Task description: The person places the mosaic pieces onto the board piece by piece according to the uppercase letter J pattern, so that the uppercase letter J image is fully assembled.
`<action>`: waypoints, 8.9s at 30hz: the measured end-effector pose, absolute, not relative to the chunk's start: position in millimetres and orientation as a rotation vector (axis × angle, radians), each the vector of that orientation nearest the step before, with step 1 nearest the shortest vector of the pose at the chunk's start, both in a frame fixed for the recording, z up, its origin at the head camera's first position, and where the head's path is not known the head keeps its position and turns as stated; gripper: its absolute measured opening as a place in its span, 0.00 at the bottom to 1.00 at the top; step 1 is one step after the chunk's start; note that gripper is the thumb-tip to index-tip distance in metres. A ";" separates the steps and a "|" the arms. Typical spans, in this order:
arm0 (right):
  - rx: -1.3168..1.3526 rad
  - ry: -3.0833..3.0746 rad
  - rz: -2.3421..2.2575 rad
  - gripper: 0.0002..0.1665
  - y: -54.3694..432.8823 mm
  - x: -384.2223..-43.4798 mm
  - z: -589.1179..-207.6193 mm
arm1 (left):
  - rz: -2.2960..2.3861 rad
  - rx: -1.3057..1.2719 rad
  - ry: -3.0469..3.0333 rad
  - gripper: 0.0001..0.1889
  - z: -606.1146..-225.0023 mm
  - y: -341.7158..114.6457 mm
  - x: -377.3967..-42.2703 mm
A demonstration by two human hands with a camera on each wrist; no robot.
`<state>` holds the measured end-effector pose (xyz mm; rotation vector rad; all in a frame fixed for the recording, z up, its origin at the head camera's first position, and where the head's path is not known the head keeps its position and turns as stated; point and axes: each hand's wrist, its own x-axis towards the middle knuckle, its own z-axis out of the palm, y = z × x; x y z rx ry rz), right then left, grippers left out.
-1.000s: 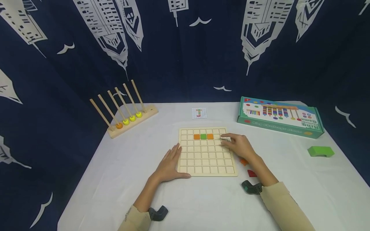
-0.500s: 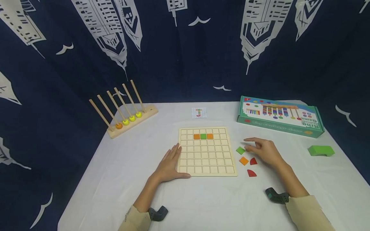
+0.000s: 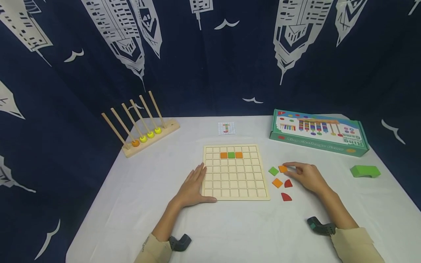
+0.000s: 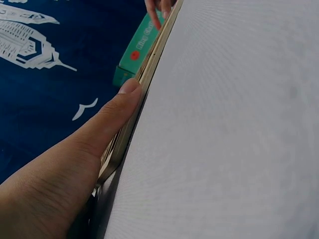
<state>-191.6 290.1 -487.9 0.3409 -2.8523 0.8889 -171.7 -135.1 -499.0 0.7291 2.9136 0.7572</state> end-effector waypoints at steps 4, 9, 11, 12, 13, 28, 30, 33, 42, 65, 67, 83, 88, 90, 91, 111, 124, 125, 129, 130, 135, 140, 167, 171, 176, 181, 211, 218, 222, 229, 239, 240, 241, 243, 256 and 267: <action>0.334 -2.842 0.883 0.19 289.8 -190.1 -488.3 | 0.762 0.725 2.908 0.67 -499.6 -134.2 -171.7; 0.311 -2.805 0.869 0.18 287.0 -190.5 -488.4 | 0.749 0.725 2.912 0.67 -501.1 -133.8 -171.7; 0.308 -2.778 0.872 0.18 282.4 -191.8 -486.5 | 0.745 0.726 2.918 0.67 -501.5 -134.2 -171.6; 0.304 -2.767 0.873 0.17 278.8 -192.6 -484.8 | 0.746 0.726 2.920 0.67 -501.5 -134.4 -171.7; 0.306 -2.757 0.879 0.17 274.9 -193.4 -483.1 | 0.746 0.727 2.921 0.67 -501.5 -134.6 -171.9; 0.498 -2.720 0.945 0.20 196.6 -207.0 -477.9 | 0.757 0.718 2.911 0.67 -500.5 -134.8 -171.6; 0.512 -2.714 0.951 0.20 186.4 -210.1 -479.4 | 0.754 0.714 2.912 0.67 -499.8 -135.2 -171.5; 0.528 -2.714 0.971 0.20 170.8 -215.6 -480.8 | 0.741 0.714 2.923 0.67 -499.7 -135.6 -172.0; 0.571 -2.717 0.981 0.21 136.1 -231.9 -481.7 | 0.732 0.715 2.906 0.67 -501.8 -135.9 -172.7; 0.547 -2.784 0.940 0.20 128.8 -239.3 -485.7 | 0.743 0.720 2.903 0.67 -499.8 -134.7 -172.0; 0.546 -2.786 0.938 0.20 128.7 -239.0 -485.4 | 0.743 0.718 2.903 0.67 -500.1 -134.8 -172.1; 0.578 -2.720 1.028 0.20 140.1 -229.0 -483.8 | 0.740 0.726 2.909 0.67 -501.2 -134.7 -171.9; 0.529 -2.740 1.066 0.19 165.0 -215.5 -475.8 | 0.736 0.729 2.916 0.67 -500.6 -134.7 -171.5; 0.512 -2.742 1.044 0.19 178.1 -210.5 -474.0 | 0.736 0.733 2.916 0.67 -500.2 -134.8 -171.6; 0.503 -2.743 1.029 0.19 185.0 -208.2 -473.7 | 0.737 0.734 2.916 0.67 -499.9 -134.8 -171.7; 0.329 -2.900 0.849 0.21 251.9 -190.0 -480.2 | 0.725 0.734 2.917 0.68 -503.1 -134.5 -173.8; 0.355 -2.809 0.874 0.19 247.4 -189.5 -477.5 | 0.764 0.744 2.912 0.67 -498.8 -136.2 -173.5; 0.370 -2.801 0.879 0.19 243.5 -189.9 -476.9 | 0.769 0.742 2.911 0.67 -498.8 -136.2 -173.4; 0.436 -2.793 0.896 0.20 225.5 -191.2 -476.4 | 0.767 0.740 2.915 0.67 -499.8 -136.2 -173.1; 0.452 -2.793 0.897 0.20 220.3 -192.0 -476.7 | 0.763 0.735 2.914 0.67 -499.8 -135.9 -173.1; 0.529 -2.794 0.920 0.21 191.9 -196.8 -478.4 | 0.750 0.710 2.906 0.67 -499.3 -135.3 -173.2; 0.611 -2.767 0.954 0.20 166.0 -203.4 -480.5 | 0.757 0.703 2.899 0.67 -499.1 -135.5 -173.3; 0.605 -2.709 1.148 0.19 162.6 -201.8 -474.0 | 0.765 0.735 2.899 0.66 -496.8 -135.5 -172.6; 0.598 -2.694 1.147 0.18 194.7 -192.7 -473.2 | 0.772 0.734 2.897 0.66 -496.7 -134.8 -172.7; 0.582 -2.715 1.119 0.17 238.6 -182.3 -477.2 | 0.761 0.724 2.886 0.67 -495.7 -133.4 -173.0; 0.595 -2.770 1.105 0.20 267.2 -174.5 -480.6 | 0.748 0.731 2.896 0.67 -496.6 -133.6 -172.7; 0.582 -2.713 0.943 0.16 225.4 -166.8 -475.9 | 0.720 0.709 2.898 0.67 -498.4 -135.2 -174.3; 0.648 -2.703 0.960 0.18 183.3 -174.7 -478.0 | 0.723 0.689 2.893 0.68 -498.6 -135.1 -174.4; 0.674 -2.693 0.938 0.18 161.8 -181.4 -479.8 | 0.726 0.693 2.894 0.67 -498.6 -135.2 -173.9; 0.699 -2.708 0.901 0.19 140.9 -189.7 -483.2 | 0.733 0.711 2.896 0.66 -496.4 -134.2 -171.7; 0.694 -2.746 0.870 0.19 133.6 -192.6 -487.6 | 0.725 0.697 2.892 0.66 -494.4 -134.2 -172.3; 0.693 -2.750 0.863 0.19 133.1 -192.7 -487.8 | 0.731 0.699 2.892 0.65 -494.2 -134.1 -172.2; 0.692 -2.753 0.852 0.19 132.8 -192.7 -488.0 | 0.729 0.700 2.892 0.65 -494.2 -134.1 -172.1; 0.690 -2.756 0.836 0.19 132.5 -192.6 -488.1 | 0.720 0.699 2.888 0.66 -493.8 -134.0 -171.9; 0.700 -2.738 0.789 0.20 133.7 -191.2 -487.2 | 0.720 0.704 2.892 0.66 -497.6 -134.7 -173.6; 0.707 -2.723 0.812 0.21 136.3 -190.0 -487.3 | 0.708 0.694 2.892 0.66 -497.8 -135.0 -173.4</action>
